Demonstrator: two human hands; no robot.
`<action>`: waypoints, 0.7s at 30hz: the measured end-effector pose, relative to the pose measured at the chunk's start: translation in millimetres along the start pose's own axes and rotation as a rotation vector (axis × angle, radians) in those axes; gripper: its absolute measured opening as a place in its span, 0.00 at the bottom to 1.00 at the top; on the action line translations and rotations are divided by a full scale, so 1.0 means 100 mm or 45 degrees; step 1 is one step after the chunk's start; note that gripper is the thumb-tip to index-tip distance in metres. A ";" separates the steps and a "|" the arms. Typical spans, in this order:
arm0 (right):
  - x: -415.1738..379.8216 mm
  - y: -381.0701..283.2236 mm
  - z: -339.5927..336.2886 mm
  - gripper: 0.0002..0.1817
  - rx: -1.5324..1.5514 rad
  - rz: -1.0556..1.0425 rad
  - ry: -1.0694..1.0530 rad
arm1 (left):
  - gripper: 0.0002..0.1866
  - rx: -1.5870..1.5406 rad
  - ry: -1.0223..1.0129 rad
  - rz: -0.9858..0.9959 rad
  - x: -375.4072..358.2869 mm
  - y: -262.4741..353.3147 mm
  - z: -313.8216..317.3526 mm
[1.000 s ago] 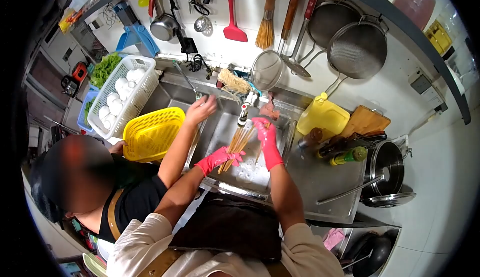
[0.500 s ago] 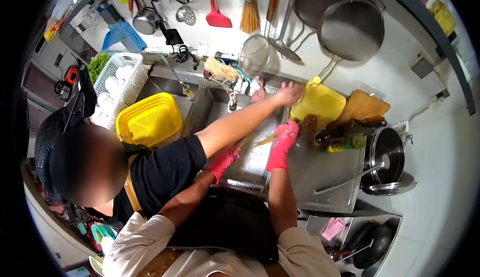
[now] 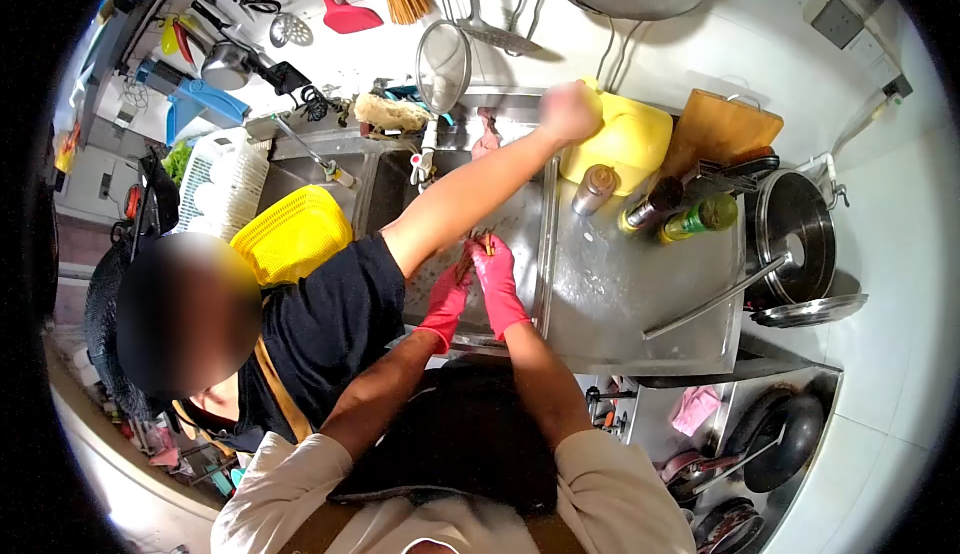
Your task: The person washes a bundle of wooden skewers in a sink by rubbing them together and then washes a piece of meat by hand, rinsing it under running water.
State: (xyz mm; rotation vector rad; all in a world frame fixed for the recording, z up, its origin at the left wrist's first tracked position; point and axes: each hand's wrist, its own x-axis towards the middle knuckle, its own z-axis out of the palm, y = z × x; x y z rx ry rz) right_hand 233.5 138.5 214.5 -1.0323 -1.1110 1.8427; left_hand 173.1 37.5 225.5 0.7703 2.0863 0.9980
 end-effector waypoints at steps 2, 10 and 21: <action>0.03 0.00 -0.09 0.07 0.030 0.001 0.006 | 0.07 -0.191 -0.189 -0.095 0.02 0.10 -0.03; 0.31 -0.52 -0.42 0.04 0.244 0.011 0.236 | 0.09 -0.454 -0.477 -0.243 0.21 -0.18 0.21; 0.60 -0.82 -0.26 0.08 0.400 -0.462 0.383 | 0.18 -1.013 -0.570 -0.810 -0.06 0.31 -0.02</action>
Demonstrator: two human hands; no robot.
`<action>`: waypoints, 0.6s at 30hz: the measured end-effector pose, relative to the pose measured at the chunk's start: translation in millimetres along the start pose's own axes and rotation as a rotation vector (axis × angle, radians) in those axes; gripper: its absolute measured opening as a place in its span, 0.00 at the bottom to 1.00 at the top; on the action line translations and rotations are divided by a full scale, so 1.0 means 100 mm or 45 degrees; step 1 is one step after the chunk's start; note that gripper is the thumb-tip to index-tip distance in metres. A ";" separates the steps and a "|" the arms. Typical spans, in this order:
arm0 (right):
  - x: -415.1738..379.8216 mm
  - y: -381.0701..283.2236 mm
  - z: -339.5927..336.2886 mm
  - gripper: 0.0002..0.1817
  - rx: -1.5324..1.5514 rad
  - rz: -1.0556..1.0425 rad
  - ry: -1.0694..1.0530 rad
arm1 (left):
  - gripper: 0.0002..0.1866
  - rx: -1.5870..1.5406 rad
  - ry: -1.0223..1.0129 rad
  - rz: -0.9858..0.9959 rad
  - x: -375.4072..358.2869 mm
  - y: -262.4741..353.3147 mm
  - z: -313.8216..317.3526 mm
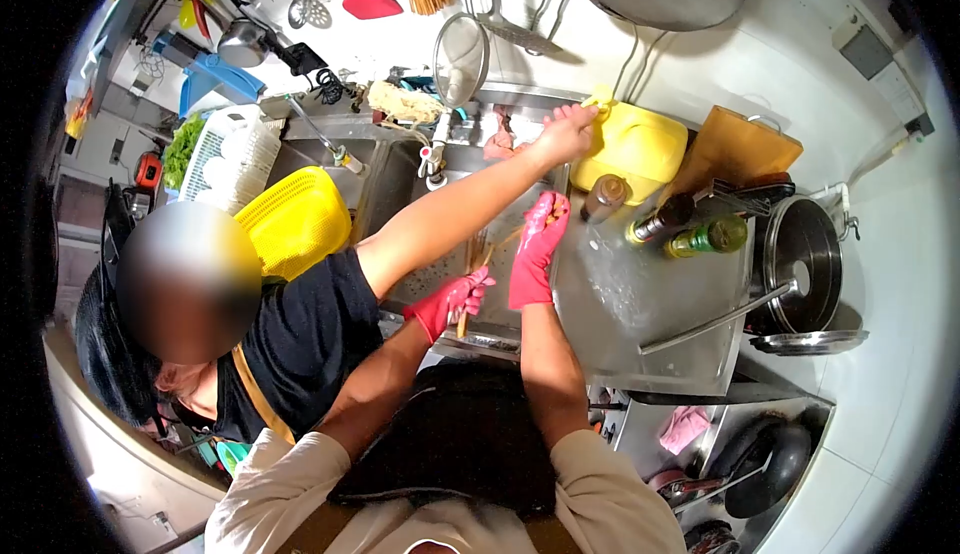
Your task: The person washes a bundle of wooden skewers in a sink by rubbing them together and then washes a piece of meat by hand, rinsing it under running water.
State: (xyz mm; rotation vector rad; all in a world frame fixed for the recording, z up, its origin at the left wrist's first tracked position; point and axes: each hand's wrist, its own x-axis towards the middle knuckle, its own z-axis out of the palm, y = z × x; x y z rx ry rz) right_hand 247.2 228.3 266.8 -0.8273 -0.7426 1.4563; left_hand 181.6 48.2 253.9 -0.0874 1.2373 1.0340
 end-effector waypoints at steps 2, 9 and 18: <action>-0.08 0.25 -0.13 0.10 -0.016 0.021 -0.057 | 0.20 -0.243 -0.223 -0.082 -0.05 0.13 0.21; -0.95 0.05 -0.55 0.12 0.147 0.845 -0.482 | 0.21 -2.462 -0.686 -0.658 0.82 2.53 2.51; -1.16 0.21 -1.14 0.21 -0.243 0.633 -0.143 | 0.13 -1.309 -0.097 0.304 1.06 0.46 0.69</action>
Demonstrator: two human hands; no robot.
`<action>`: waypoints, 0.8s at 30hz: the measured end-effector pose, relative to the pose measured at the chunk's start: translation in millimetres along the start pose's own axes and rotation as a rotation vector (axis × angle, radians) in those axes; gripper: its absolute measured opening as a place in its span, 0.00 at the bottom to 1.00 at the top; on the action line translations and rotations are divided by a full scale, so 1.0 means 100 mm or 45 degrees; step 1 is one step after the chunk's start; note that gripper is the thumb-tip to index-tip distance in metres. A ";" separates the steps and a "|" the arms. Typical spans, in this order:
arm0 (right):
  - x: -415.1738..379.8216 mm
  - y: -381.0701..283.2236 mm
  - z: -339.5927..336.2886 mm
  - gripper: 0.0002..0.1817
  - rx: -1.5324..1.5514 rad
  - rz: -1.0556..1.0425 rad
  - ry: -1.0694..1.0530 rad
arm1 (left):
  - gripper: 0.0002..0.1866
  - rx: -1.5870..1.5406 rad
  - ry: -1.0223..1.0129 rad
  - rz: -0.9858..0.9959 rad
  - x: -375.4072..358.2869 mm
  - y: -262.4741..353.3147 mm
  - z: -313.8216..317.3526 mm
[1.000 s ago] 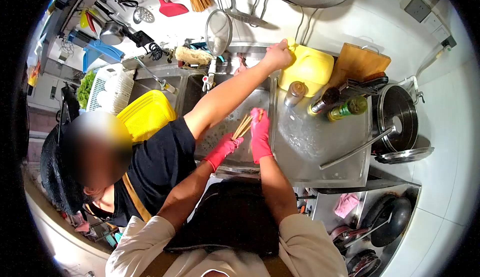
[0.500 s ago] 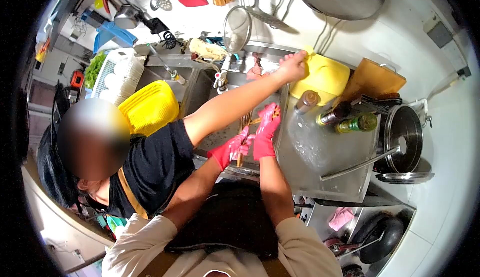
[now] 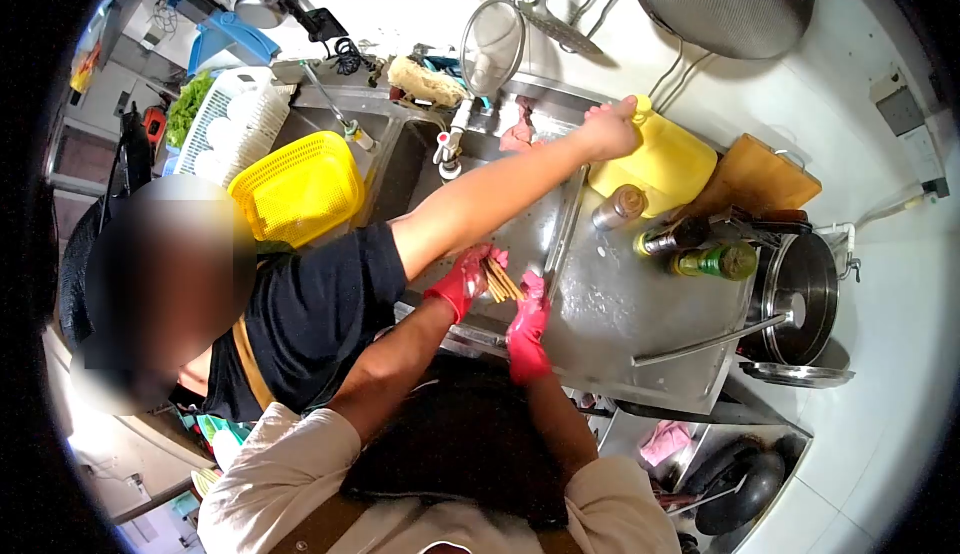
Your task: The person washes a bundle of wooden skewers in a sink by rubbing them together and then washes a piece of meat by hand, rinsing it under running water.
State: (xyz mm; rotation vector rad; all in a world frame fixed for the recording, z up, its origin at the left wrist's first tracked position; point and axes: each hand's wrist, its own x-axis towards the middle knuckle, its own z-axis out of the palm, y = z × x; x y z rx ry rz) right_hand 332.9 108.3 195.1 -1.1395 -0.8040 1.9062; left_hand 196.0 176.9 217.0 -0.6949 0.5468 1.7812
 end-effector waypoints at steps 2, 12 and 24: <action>0.05 0.06 0.07 0.21 0.439 0.506 0.427 | 0.10 0.353 0.120 0.109 -0.18 0.15 -0.69; 0.68 0.43 -0.17 0.14 -0.118 0.382 0.071 | 0.03 0.778 0.113 -0.169 -0.76 0.27 -0.52; 1.27 -0.79 0.82 0.14 0.368 0.736 -0.720 | 0.13 1.497 -0.216 -0.671 -1.27 0.61 -0.05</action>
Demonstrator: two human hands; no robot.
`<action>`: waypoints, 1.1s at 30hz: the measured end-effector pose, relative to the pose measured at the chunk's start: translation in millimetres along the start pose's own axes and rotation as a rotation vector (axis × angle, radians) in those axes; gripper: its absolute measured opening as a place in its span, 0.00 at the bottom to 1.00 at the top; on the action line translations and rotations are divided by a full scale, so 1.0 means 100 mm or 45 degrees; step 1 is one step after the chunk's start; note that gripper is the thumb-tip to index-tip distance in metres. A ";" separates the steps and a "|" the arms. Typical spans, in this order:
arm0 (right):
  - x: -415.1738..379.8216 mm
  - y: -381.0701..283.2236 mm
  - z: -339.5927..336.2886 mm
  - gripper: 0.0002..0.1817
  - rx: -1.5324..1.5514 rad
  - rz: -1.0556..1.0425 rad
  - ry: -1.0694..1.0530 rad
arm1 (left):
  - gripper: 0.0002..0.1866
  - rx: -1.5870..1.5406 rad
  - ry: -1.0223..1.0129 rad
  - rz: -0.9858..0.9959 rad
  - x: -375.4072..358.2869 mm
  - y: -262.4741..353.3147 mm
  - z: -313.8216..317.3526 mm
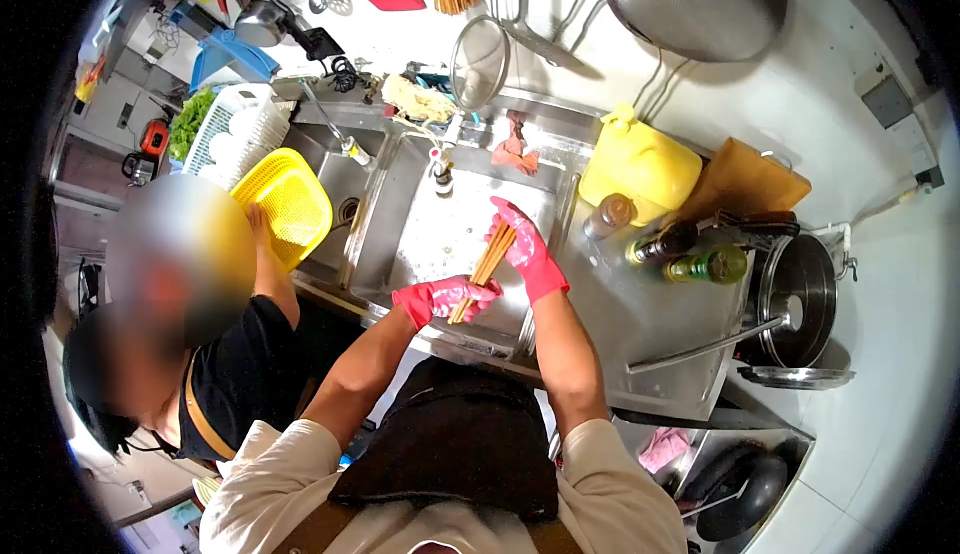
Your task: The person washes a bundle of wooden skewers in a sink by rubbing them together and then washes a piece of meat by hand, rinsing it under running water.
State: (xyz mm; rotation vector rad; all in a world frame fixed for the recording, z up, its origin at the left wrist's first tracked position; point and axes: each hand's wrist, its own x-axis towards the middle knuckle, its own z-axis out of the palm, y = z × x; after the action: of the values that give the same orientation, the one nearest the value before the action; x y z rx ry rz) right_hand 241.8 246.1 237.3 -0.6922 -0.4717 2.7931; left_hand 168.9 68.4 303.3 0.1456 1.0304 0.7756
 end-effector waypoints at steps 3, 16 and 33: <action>0.00 -0.05 0.13 0.19 -0.194 -0.095 -0.055 | 0.17 0.028 0.090 0.213 0.04 0.10 -0.01; 0.05 -0.62 0.06 0.09 -1.413 -0.758 0.530 | 0.09 -0.234 0.272 0.478 0.15 0.55 -0.17; -0.19 -2.71 1.35 0.11 -2.209 -0.880 0.118 | 0.15 -0.284 -0.427 0.428 0.35 1.56 0.95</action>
State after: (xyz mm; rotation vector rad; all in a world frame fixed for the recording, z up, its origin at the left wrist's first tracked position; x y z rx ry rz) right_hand 230.3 457.1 455.3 -0.6050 -2.4630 1.1370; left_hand 176.0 227.0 399.3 0.2518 0.6020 1.1225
